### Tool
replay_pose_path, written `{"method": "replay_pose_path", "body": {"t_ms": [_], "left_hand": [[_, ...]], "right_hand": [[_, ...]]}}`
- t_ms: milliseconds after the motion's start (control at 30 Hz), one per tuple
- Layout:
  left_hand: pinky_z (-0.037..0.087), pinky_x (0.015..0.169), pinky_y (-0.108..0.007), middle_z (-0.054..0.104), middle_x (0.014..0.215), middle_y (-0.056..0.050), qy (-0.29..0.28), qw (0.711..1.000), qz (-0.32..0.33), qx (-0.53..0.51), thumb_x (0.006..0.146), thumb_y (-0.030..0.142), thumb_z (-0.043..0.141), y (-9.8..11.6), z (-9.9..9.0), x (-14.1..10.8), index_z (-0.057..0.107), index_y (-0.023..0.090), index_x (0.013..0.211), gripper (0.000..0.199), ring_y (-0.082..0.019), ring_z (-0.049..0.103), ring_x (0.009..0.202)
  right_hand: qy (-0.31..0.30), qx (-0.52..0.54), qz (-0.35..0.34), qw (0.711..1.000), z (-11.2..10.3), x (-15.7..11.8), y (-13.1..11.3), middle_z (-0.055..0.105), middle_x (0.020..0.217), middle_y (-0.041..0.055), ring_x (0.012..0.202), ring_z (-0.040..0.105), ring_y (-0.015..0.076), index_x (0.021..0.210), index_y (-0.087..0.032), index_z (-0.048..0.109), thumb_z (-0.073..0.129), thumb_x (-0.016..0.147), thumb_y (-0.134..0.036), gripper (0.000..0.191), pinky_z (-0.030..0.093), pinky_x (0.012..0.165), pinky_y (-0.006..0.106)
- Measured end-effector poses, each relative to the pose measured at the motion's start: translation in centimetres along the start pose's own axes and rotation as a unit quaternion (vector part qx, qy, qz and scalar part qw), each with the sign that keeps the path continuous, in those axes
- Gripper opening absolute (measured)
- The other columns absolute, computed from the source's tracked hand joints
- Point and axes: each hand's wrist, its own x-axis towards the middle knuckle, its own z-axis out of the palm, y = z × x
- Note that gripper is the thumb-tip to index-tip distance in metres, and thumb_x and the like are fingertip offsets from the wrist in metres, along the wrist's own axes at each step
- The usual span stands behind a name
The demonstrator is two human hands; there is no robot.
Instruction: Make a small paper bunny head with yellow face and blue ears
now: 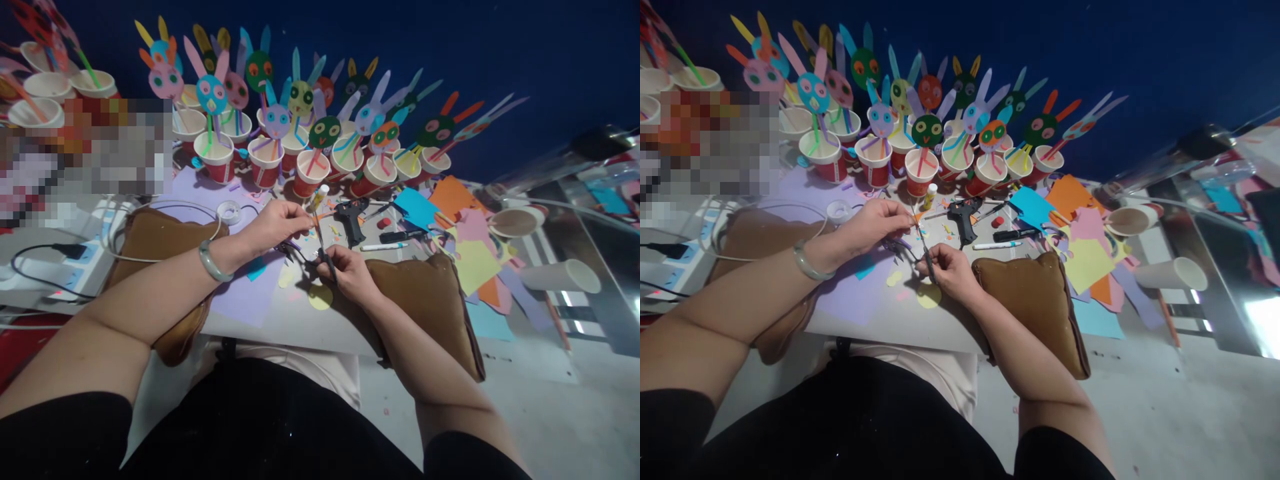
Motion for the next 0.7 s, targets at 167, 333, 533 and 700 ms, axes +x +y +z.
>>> {"method": "replay_pose_path", "body": {"t_ms": [167,333,533,700], "left_hand": [[0.032,0.047,-0.018,0.059,0.052,0.003,0.015,1.000,-0.007,-0.001,0.078,0.011,0.068,0.35,0.28,-0.24,0.065,0.013,0.063,0.015,-0.005,0.047,0.046],[0.031,0.046,-0.018,0.057,0.051,0.004,0.024,1.000,-0.015,0.000,0.078,0.010,0.067,0.59,0.46,-0.39,0.063,0.013,0.061,0.018,-0.004,0.046,0.045],[0.032,0.047,-0.017,0.058,0.050,0.003,0.023,1.000,-0.013,-0.007,0.078,0.008,0.067,0.45,0.43,-0.38,0.064,0.013,0.060,0.018,-0.004,0.047,0.045],[0.033,0.047,-0.017,0.058,0.050,0.003,0.022,1.000,-0.014,-0.013,0.077,0.008,0.067,0.32,0.37,-0.36,0.064,0.013,0.060,0.018,-0.004,0.048,0.045]], "right_hand": [[-0.005,-0.008,-0.001,1.000,0.00,-0.11,-0.13,0.055,0.061,-0.0054,0.053,0.042,0.0071,0.075,-0.019,0.060,0.089,0.063,-0.053,0.046,0.033,0.049,0.023],[0.004,-0.018,0.000,1.000,0.04,-0.03,-0.02,0.057,0.063,-0.0044,0.054,0.043,0.0072,0.073,-0.019,0.059,0.090,0.061,-0.053,0.048,0.034,0.051,0.024],[0.005,-0.020,0.004,1.000,-0.01,-0.03,0.24,0.053,0.060,-0.0056,0.054,0.042,0.0078,0.073,-0.019,0.059,0.090,0.061,-0.056,0.049,0.033,0.053,0.024],[0.010,-0.019,0.010,1.000,-0.06,-0.04,0.36,0.052,0.060,-0.0058,0.055,0.041,0.0077,0.070,-0.020,0.056,0.091,0.059,-0.058,0.053,0.032,0.053,0.024]]}}
